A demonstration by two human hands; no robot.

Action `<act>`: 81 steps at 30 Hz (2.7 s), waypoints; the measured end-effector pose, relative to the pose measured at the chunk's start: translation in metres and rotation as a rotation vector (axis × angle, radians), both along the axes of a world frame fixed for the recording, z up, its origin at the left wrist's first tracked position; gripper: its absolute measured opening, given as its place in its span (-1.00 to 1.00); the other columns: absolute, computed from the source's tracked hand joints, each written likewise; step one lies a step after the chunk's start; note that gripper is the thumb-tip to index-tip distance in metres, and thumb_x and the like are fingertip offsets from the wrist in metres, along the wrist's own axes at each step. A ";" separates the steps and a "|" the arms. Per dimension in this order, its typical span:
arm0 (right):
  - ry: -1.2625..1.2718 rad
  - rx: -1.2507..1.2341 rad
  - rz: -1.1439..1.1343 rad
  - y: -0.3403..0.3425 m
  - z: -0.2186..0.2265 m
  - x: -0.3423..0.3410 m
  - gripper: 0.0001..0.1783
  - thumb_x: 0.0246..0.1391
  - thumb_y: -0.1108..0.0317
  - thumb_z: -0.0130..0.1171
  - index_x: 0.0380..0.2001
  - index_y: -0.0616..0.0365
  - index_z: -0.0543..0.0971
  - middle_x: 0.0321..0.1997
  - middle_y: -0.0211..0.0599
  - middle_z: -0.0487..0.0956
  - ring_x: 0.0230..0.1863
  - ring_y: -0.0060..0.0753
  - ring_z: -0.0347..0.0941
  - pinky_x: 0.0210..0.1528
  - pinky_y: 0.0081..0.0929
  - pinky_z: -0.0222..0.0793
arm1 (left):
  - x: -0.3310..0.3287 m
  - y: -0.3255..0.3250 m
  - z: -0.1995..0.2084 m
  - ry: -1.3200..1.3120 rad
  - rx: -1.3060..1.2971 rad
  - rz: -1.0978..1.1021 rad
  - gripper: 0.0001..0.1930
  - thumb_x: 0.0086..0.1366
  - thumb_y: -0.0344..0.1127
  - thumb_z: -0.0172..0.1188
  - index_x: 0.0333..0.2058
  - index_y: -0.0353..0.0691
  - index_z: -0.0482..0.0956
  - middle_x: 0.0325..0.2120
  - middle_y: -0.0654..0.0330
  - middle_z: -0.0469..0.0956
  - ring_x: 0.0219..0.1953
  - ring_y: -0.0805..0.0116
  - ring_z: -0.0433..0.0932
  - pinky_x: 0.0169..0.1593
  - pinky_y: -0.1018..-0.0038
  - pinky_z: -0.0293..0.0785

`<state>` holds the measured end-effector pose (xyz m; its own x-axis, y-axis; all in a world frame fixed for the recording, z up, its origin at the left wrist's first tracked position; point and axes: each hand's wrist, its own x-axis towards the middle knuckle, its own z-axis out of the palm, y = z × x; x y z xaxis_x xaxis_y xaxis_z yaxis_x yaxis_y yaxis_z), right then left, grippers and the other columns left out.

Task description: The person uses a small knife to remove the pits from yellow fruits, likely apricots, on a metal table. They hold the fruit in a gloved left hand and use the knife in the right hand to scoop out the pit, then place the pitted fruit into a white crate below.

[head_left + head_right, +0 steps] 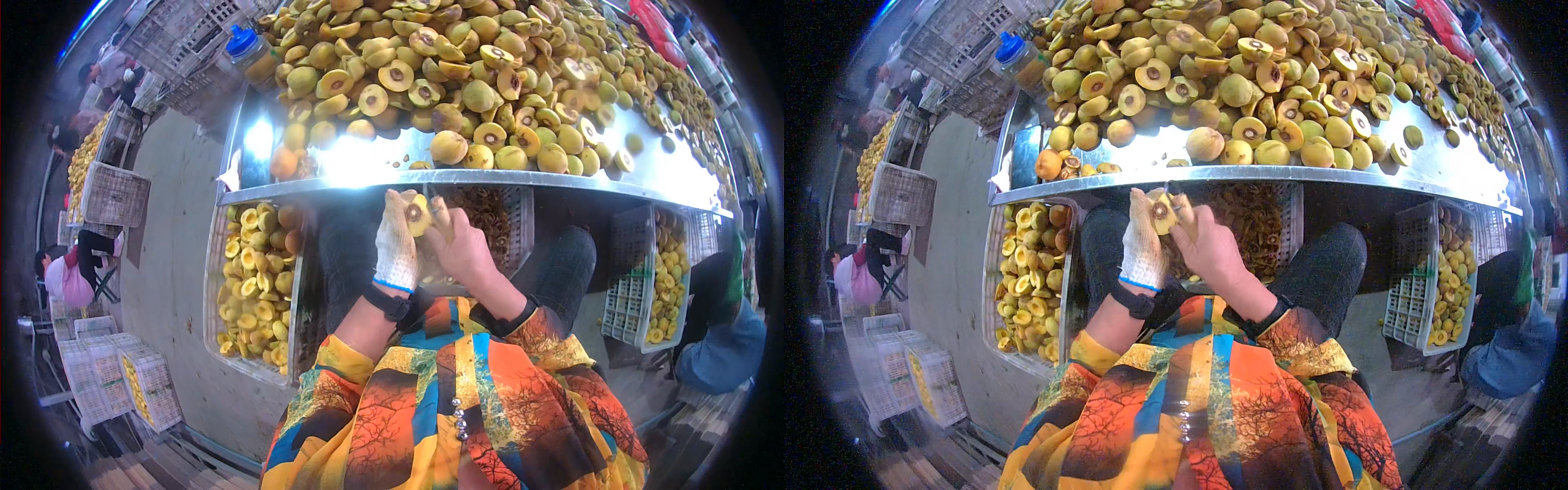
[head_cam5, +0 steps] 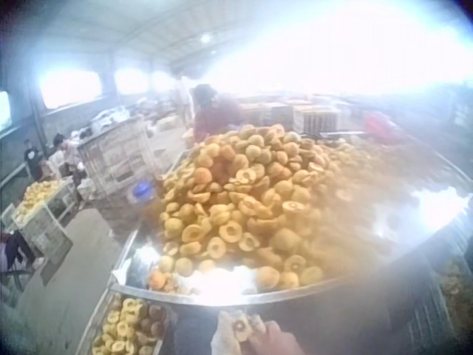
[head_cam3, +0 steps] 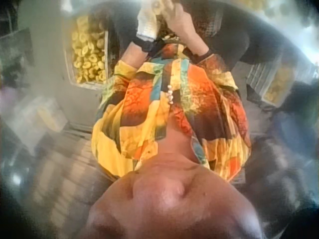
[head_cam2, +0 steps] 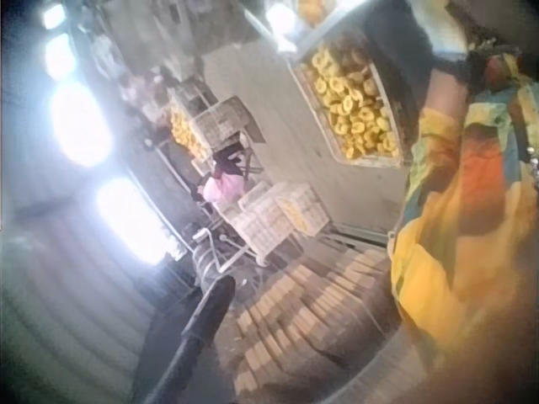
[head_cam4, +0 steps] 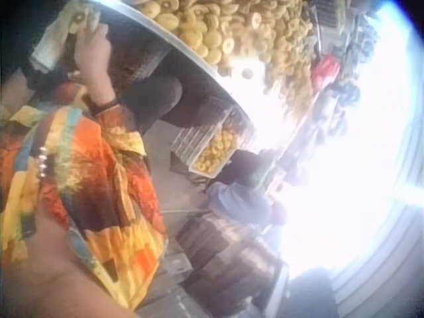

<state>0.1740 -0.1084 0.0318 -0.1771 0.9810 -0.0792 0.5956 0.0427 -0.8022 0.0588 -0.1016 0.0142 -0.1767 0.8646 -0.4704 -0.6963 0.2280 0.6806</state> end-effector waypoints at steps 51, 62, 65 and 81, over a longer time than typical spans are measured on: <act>0.644 -0.924 0.270 -0.011 0.021 0.014 -0.85 0.04 0.37 -0.04 -0.37 0.15 0.24 -0.69 -0.45 0.26 -0.80 -0.61 0.15 -0.78 -0.59 0.12 | -0.013 0.015 0.004 0.393 0.167 -0.248 -0.67 0.23 -0.15 0.11 -0.46 -0.38 0.53 -0.64 0.10 0.51 -0.68 0.45 0.45 -0.59 0.59 0.37; 0.535 -1.022 0.176 -0.009 0.049 0.002 -0.87 0.05 0.40 -0.05 -0.35 0.09 0.24 -0.67 -0.48 0.22 -0.78 -0.68 0.10 -0.78 -0.61 0.05 | -0.012 0.015 0.007 0.393 0.040 -0.203 -0.64 0.26 -0.09 0.05 -0.46 -0.33 0.51 -0.60 0.10 0.52 -0.67 0.42 0.46 -0.63 0.55 0.39; 0.659 -1.049 0.184 -0.013 0.036 0.008 -0.90 0.05 0.42 -0.05 -0.38 0.10 0.25 -0.68 -0.47 0.22 -0.80 -0.68 0.08 -0.79 -0.61 0.04 | -0.010 0.017 0.010 0.468 0.107 -0.229 -0.62 0.26 -0.10 0.07 -0.54 -0.34 0.52 -0.65 0.13 0.51 -0.71 0.48 0.43 -0.63 0.60 0.35; 1.046 -1.124 0.478 -0.003 0.007 0.017 -0.87 0.07 0.46 -0.01 -0.28 0.08 0.33 -0.77 -0.59 0.17 -0.87 -0.75 0.01 -0.83 -0.66 -0.01 | -0.029 0.005 0.036 0.112 0.010 -0.041 -0.58 0.30 0.10 -0.13 -0.40 -0.17 0.40 -0.54 0.09 0.51 -0.61 0.28 0.49 -0.67 0.49 0.37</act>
